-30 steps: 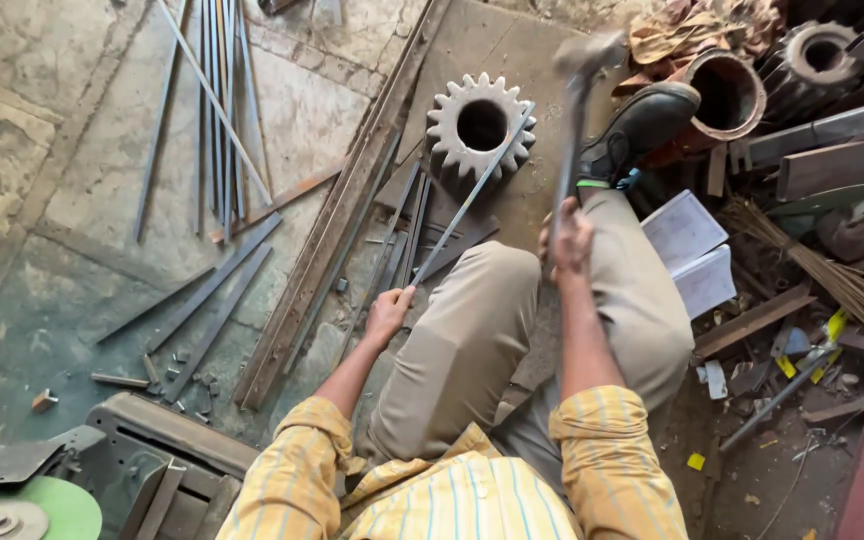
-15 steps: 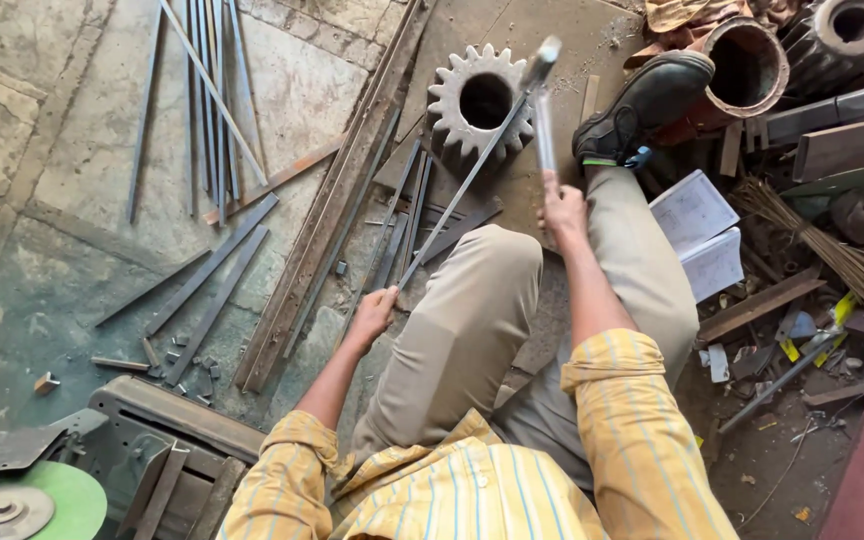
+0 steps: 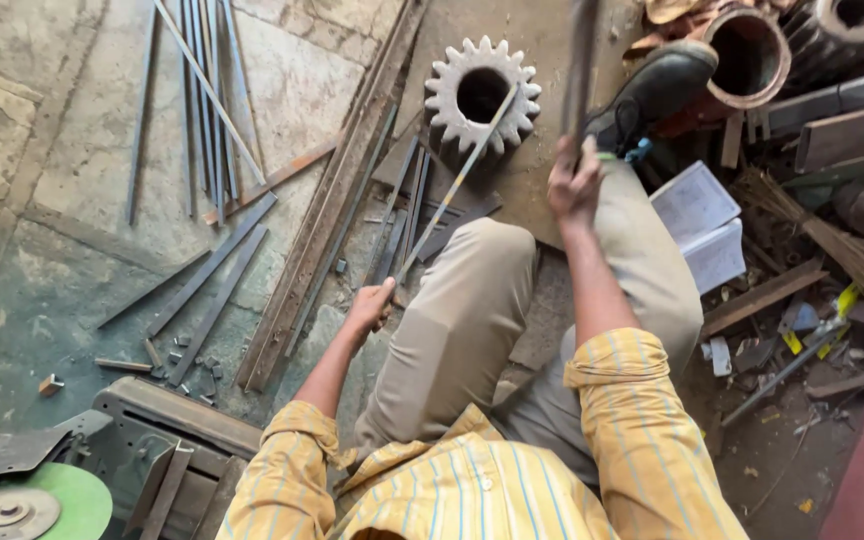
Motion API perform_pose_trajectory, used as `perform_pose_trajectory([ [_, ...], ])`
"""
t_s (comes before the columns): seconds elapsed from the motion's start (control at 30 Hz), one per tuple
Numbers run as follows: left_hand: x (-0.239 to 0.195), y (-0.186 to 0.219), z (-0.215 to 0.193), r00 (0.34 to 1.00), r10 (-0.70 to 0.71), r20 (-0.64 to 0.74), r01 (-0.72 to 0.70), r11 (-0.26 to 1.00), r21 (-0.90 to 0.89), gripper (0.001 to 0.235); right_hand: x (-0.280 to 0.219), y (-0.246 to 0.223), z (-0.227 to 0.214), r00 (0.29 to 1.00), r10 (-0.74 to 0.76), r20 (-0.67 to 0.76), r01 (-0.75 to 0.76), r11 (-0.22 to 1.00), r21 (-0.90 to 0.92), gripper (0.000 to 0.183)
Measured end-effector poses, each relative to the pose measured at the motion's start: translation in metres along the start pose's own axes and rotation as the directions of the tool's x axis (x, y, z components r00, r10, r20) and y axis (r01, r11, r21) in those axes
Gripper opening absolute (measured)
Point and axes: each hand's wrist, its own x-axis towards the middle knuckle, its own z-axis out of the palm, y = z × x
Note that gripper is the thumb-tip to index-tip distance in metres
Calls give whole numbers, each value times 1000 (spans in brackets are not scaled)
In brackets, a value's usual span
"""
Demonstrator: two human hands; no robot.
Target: The person uses a hammer and a rod to strike and clear debris or stuck components from a large metal gear. They repeatedly place the rod against different teeth of the gear and strike it with the hammer, occasionally moving the gear or picking up additional metal strips from the floor.
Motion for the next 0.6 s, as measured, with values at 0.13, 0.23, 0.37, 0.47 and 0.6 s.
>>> perform_pose_trajectory([
  [0.13,8,-8,2,1000,-14,11,14,998,-53,56,-11,54,1,964,227,135,-187,948,-258,58],
  [0.23,21,-8,24,1000,4,-10,-5,998,-64,52,-34,87,12,992,128,-8,-122,918,-377,56],
  [0.37,78,68,59,976,209,64,-203,975,-86,41,-55,92,12,986,153,72,-108,899,-425,60],
  [0.47,84,165,91,897,325,301,-272,940,-205,17,-67,82,11,980,188,70,-131,863,-487,62],
  [0.6,42,272,138,939,183,292,-110,962,-250,20,-68,74,16,966,246,75,-182,860,-477,62],
])
